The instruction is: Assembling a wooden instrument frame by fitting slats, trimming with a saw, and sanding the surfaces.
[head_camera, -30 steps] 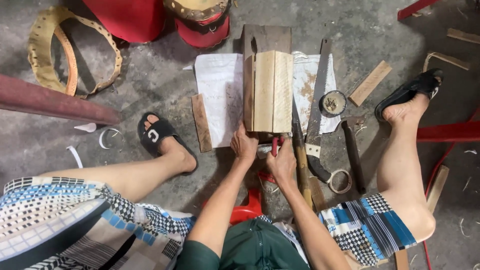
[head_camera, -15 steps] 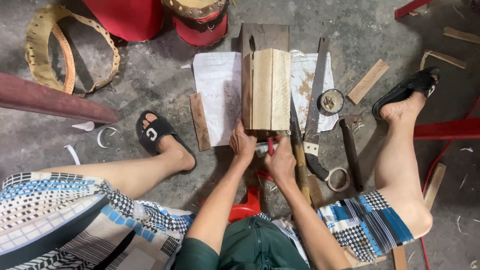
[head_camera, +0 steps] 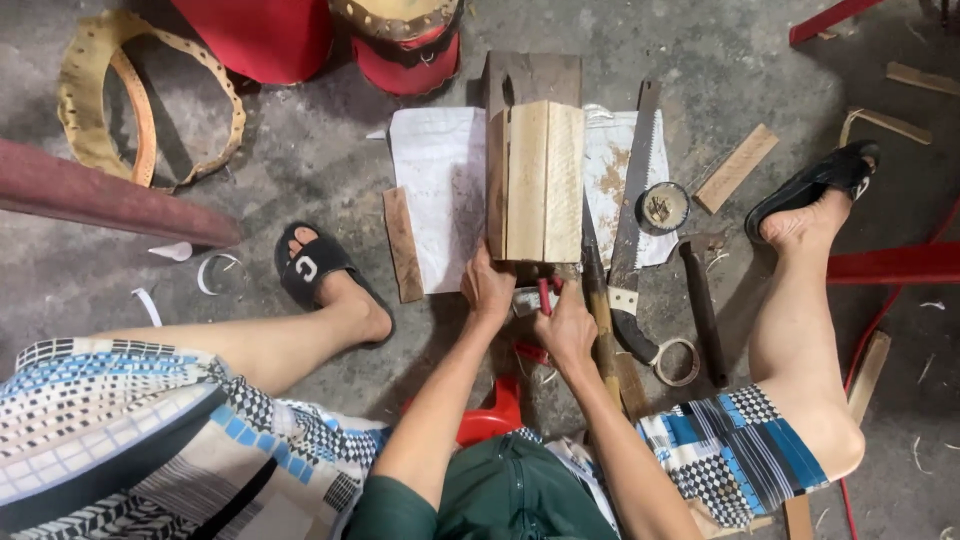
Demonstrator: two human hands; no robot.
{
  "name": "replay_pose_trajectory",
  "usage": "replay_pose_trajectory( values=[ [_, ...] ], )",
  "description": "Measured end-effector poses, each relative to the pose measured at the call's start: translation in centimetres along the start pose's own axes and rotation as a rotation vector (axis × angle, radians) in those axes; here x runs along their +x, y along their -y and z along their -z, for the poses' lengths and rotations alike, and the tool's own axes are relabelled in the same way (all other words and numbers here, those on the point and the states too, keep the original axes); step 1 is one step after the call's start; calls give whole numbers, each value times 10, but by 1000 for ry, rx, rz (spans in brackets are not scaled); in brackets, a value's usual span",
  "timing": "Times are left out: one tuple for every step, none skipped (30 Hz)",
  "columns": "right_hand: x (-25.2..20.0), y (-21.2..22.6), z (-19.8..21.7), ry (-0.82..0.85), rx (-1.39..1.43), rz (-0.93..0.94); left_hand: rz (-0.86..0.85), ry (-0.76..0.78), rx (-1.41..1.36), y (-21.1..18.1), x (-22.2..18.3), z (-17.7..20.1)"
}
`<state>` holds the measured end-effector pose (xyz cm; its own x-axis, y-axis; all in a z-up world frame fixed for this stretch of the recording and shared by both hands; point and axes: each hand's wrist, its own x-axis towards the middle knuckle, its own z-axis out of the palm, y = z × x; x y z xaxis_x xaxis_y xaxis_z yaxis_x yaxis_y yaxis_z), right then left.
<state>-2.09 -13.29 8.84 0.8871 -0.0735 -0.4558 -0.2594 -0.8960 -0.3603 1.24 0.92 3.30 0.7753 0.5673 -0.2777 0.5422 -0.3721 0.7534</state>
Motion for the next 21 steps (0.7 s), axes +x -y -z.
replay_pose_trajectory(
  values=[
    [-9, 0, 9, 2, -1, -2, 3, 2, 1, 5, -3, -5],
    [-15, 2, 20, 55, 28, -59, 23, 9, 1, 8, -3, -9],
    [-22, 4, 31, 108, 57, -117, 43, 16, 1, 10, -3, -14],
    [-32, 11, 46, 105, 59, -122, 39, 20, 2, 4, -2, -14],
    [-42, 18, 62, 134, 35, -142, 72, 23, -66, -1, -1, -14],
    [-52, 26, 75, 165, 13, -160, 105, 25, -132, -5, 0, -13],
    [-49, 11, 67, 164, 17, -164, 102, 28, -129, -1, 3, -18],
    [-45, -2, 60, 192, -23, -181, 150, 30, -194, 2, 7, -22],
    [-41, -16, 53, 220, -63, -198, 198, 31, -259, 5, 11, -27],
    [-35, -29, 41, 217, -58, -199, 193, 33, -258, -10, 8, -15],
    [-30, -42, 29, 246, -91, -198, 290, 85, -434, -25, 5, -3],
    [-26, -56, 17, 274, -125, -200, 387, 141, -610, -40, 1, 8],
    [-28, -53, 18, 271, -121, -204, 383, 146, -608, -54, -1, 16],
    [-30, -49, 19, 296, -104, -182, 443, 189, -777, -67, -4, 25],
    [-31, -44, 20, 321, -87, -161, 503, 233, -946, -80, -5, 34],
    [-36, -34, 25, 320, -86, -160, 501, 232, -946, -83, -2, 36],
    [-40, -23, 31, 351, -78, -131, 548, 187, -1052, -86, 1, 37],
    [-44, -14, 36, 382, -70, -102, 594, 141, -1158, -89, 3, 38],
    [-41, -20, 23, 380, -69, -101, 592, 142, -1159, -107, -1, 56],
    [-39, -27, 10, 401, -118, -71, 597, 100, -1210, -126, -6, 73],
    [-36, -33, -2, 422, -167, -41, 601, 57, -1261, -144, -10, 90]
  ],
)
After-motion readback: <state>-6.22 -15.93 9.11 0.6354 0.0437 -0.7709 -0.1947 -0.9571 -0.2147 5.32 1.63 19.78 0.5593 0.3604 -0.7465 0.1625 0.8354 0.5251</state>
